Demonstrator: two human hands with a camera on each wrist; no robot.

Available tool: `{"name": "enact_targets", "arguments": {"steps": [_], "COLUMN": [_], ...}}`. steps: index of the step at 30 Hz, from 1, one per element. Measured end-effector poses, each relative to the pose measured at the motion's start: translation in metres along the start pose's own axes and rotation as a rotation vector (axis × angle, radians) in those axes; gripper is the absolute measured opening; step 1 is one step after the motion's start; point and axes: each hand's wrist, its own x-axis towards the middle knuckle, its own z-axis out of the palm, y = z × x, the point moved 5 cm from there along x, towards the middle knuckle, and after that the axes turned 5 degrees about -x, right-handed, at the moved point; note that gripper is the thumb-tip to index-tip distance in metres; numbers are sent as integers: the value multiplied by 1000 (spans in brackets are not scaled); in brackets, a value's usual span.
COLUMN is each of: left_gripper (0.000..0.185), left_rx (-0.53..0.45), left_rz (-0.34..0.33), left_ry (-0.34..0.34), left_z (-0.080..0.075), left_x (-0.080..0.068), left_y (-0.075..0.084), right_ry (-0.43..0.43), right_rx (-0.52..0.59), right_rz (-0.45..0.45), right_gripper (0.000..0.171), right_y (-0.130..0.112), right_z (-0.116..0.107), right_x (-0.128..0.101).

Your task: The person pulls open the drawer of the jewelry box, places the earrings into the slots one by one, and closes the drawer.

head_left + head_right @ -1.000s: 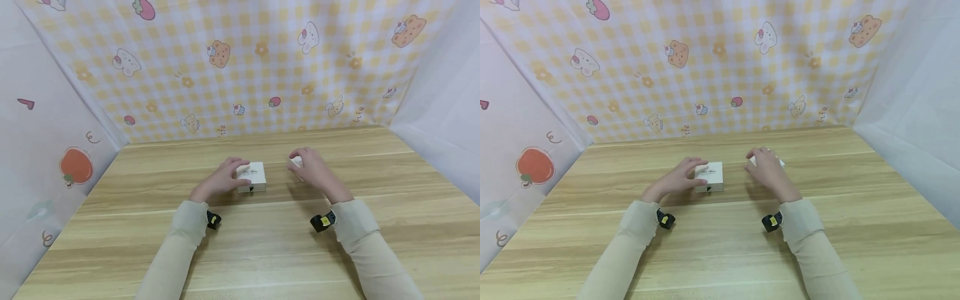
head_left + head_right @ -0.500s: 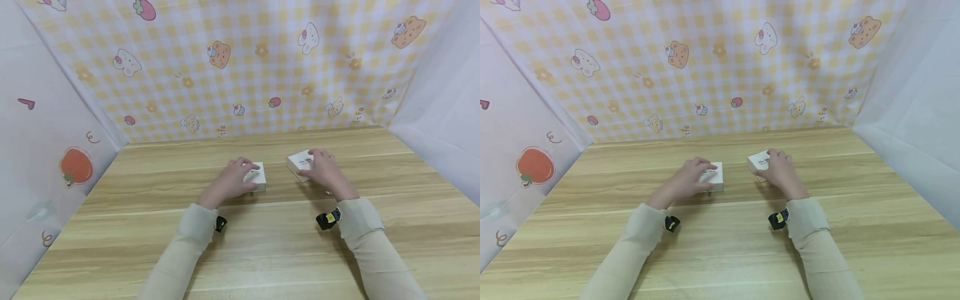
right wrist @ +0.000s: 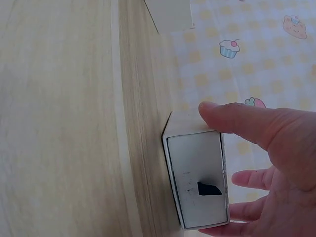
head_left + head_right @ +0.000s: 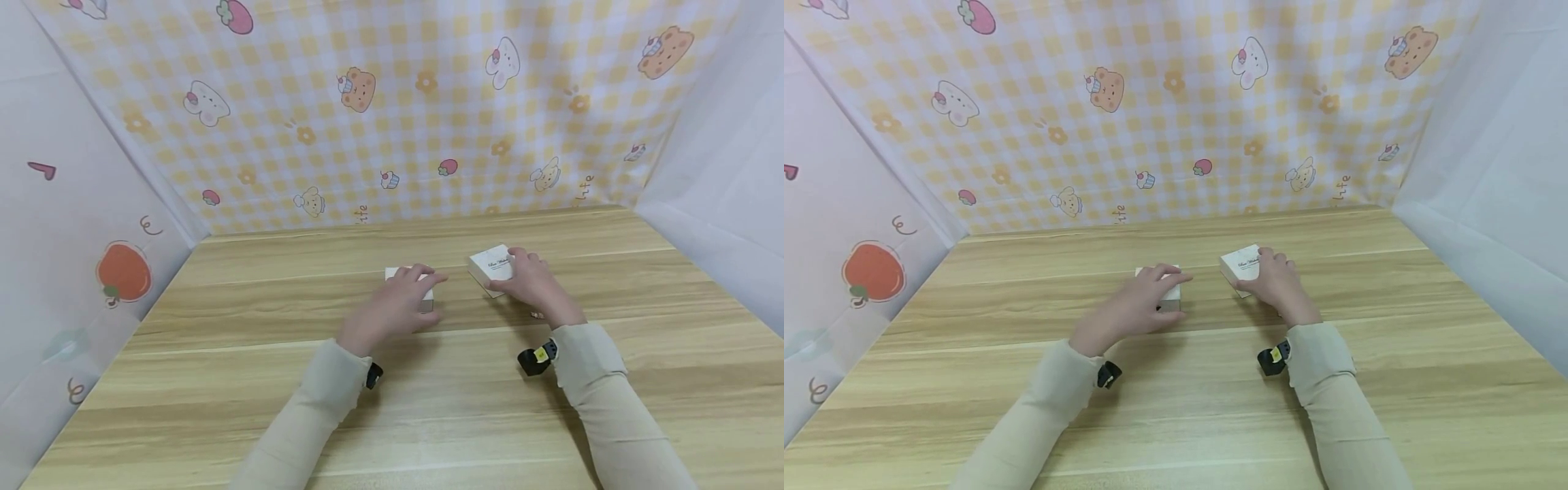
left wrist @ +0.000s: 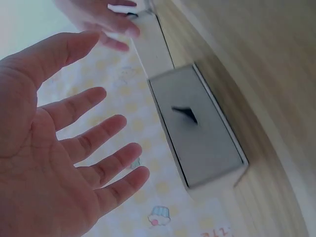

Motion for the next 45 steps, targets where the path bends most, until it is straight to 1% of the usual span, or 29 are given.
{"name": "enact_targets", "arguments": {"steps": [5, 8, 13, 19, 26, 37, 45], "left_gripper": [60, 59, 60, 60, 60, 62, 63], "left_rx": [43, 56, 73, 85, 73, 48, 20], "left_rz": [50, 65, 65, 66, 60, 42, 15], "left_ry": [9, 21, 26, 36, 39, 49, 66], "left_z": [7, 11, 13, 10, 7, 1, -3], "left_x": [0, 0, -1, -3, -3, -2, -1], "left_y": [10, 13, 16, 18, 16, 12, 9], "right_ry": [-11, -14, -2, 20, 10, -10, -9], "right_rx": [6, 13, 34, 45, 63, 74, 129], "right_rz": [7, 6, 0, -14, -16, -89, -192], "right_gripper": [90, 90, 90, 88, 87, 84, 82], "right_y": [0, 0, -1, 0, -1, -15, -30], "right_z": [0, 0, -1, -1, -4, -15, -23], "right_x": [0, 1, 0, 0, -3, -10, -16]}}
